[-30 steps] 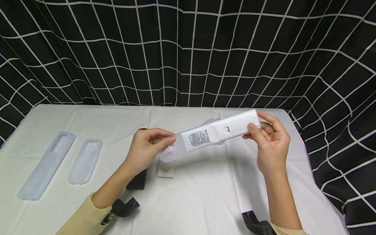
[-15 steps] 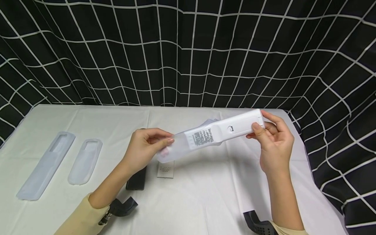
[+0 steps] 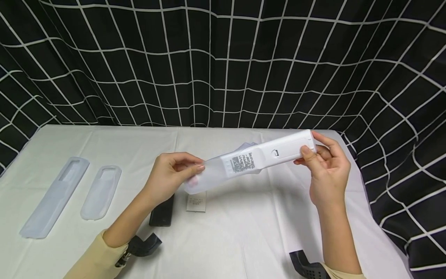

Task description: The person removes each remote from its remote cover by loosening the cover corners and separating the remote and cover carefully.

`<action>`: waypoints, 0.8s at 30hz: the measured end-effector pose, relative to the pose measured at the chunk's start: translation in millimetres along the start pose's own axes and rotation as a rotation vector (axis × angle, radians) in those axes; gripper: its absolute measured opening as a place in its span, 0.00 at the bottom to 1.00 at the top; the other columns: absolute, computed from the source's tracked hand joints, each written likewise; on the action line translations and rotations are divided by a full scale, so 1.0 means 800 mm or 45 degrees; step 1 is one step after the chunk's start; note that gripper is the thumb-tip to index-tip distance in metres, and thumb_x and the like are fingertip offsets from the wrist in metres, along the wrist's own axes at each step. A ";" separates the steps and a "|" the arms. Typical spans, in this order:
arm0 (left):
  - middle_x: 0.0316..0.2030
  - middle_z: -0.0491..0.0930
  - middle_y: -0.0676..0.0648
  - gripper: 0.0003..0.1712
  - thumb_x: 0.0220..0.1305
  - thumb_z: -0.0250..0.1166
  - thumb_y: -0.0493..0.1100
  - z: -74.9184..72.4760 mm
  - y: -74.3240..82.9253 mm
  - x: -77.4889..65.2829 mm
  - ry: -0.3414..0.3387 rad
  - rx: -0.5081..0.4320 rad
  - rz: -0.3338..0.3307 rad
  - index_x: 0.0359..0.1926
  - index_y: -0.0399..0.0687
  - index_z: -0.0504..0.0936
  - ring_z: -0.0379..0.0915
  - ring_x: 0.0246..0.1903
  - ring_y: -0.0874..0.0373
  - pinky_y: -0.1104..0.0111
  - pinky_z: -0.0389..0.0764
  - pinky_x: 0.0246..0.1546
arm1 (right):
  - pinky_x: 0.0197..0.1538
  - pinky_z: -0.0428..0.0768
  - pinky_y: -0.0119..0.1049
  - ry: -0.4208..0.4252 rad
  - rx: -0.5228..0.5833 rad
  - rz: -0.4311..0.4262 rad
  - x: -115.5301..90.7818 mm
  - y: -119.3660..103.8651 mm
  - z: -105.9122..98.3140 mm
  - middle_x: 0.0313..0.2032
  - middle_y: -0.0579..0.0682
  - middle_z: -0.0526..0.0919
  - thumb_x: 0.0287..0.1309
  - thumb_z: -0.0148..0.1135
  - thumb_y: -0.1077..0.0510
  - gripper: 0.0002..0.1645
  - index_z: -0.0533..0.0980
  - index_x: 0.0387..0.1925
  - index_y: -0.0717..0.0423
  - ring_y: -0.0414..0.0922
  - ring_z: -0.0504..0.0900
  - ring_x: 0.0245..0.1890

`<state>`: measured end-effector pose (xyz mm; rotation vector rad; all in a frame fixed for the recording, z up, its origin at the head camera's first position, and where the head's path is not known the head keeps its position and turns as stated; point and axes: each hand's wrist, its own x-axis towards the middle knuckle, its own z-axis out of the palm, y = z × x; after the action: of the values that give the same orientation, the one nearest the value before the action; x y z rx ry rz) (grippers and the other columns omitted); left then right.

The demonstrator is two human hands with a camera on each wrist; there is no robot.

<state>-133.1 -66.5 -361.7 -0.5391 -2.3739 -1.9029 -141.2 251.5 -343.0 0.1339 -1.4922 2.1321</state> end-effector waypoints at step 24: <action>0.35 0.86 0.47 0.09 0.65 0.69 0.41 0.006 0.002 -0.001 -0.203 0.169 -0.023 0.44 0.42 0.87 0.78 0.25 0.62 0.71 0.81 0.28 | 0.28 0.84 0.31 -0.164 0.074 0.038 -0.009 0.004 0.010 0.37 0.61 0.85 0.57 0.56 0.84 0.23 0.74 0.55 0.77 0.47 0.84 0.26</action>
<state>-131.3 -62.2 -361.5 -0.6840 -2.5883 -1.7534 -138.5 241.0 -345.2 0.2760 -1.5128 2.2282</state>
